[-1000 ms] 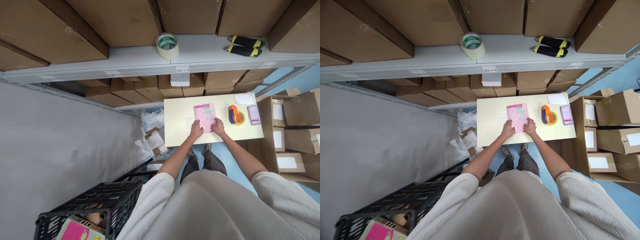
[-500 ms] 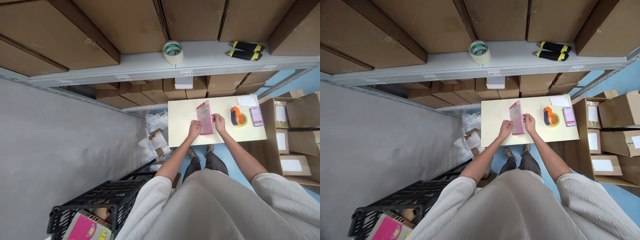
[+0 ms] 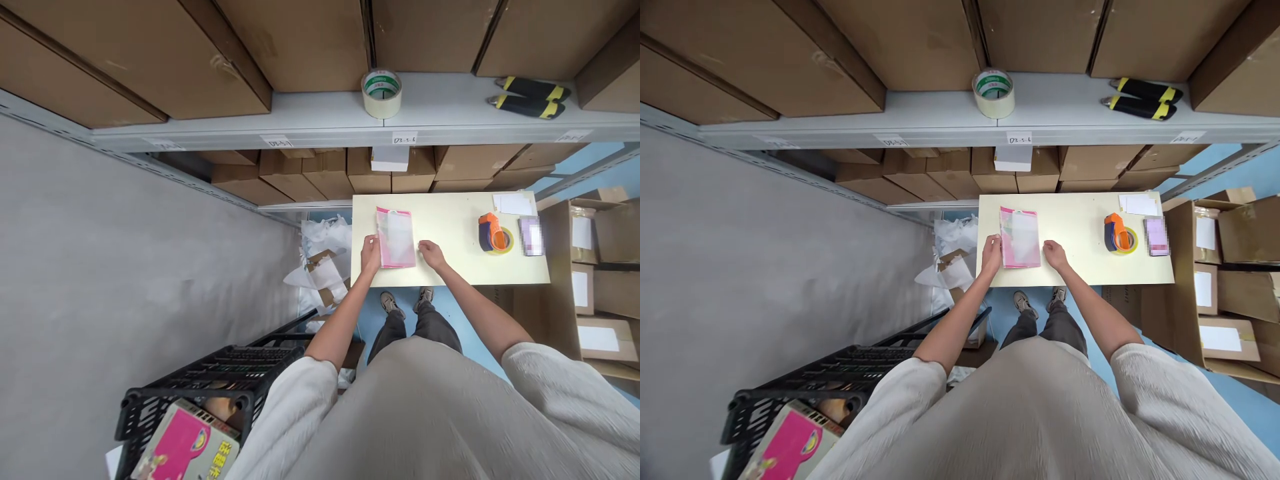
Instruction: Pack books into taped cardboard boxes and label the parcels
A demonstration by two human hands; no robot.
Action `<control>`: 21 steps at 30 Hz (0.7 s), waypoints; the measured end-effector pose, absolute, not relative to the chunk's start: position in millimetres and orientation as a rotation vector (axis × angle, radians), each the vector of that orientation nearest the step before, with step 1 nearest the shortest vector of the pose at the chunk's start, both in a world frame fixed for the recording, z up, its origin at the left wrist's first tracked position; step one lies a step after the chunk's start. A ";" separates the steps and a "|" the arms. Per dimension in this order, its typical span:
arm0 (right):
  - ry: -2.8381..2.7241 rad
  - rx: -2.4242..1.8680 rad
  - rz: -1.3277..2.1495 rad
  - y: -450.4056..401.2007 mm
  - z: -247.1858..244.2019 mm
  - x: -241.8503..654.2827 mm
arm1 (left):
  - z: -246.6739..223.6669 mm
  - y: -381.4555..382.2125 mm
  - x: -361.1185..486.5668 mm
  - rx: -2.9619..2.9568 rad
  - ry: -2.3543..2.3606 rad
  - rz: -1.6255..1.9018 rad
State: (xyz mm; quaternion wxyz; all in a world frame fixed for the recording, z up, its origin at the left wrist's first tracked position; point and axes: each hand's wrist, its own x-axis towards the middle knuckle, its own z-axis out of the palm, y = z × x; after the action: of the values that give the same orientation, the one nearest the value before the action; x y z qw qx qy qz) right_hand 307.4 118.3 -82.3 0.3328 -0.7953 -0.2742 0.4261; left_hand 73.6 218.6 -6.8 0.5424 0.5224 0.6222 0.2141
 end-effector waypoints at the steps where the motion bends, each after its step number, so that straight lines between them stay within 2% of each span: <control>1: -0.719 -2.097 1.121 120.5 -83.6 304.8 | -10.8 221.5 70.3 1.265 1.495 0.451; 7: -0.786 -2.211 1.057 134.7 -84.5 290.9 | -33.2 232.7 63.1 1.507 1.658 0.071; 13: -0.804 -2.346 0.958 143.6 -76.4 284.5 | -45.1 209.2 55.9 1.919 1.456 -0.040; 21: -0.621 -2.400 0.930 168.0 -78.0 270.4 | -54.3 191.5 40.8 2.074 1.285 -0.119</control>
State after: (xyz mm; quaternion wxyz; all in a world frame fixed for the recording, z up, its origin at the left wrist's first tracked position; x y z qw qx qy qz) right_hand 270.4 168.0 -78.0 0.2446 -0.8789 -0.2273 0.3406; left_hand 40.8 191.5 -54.3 0.3424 0.7977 0.4943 -0.0459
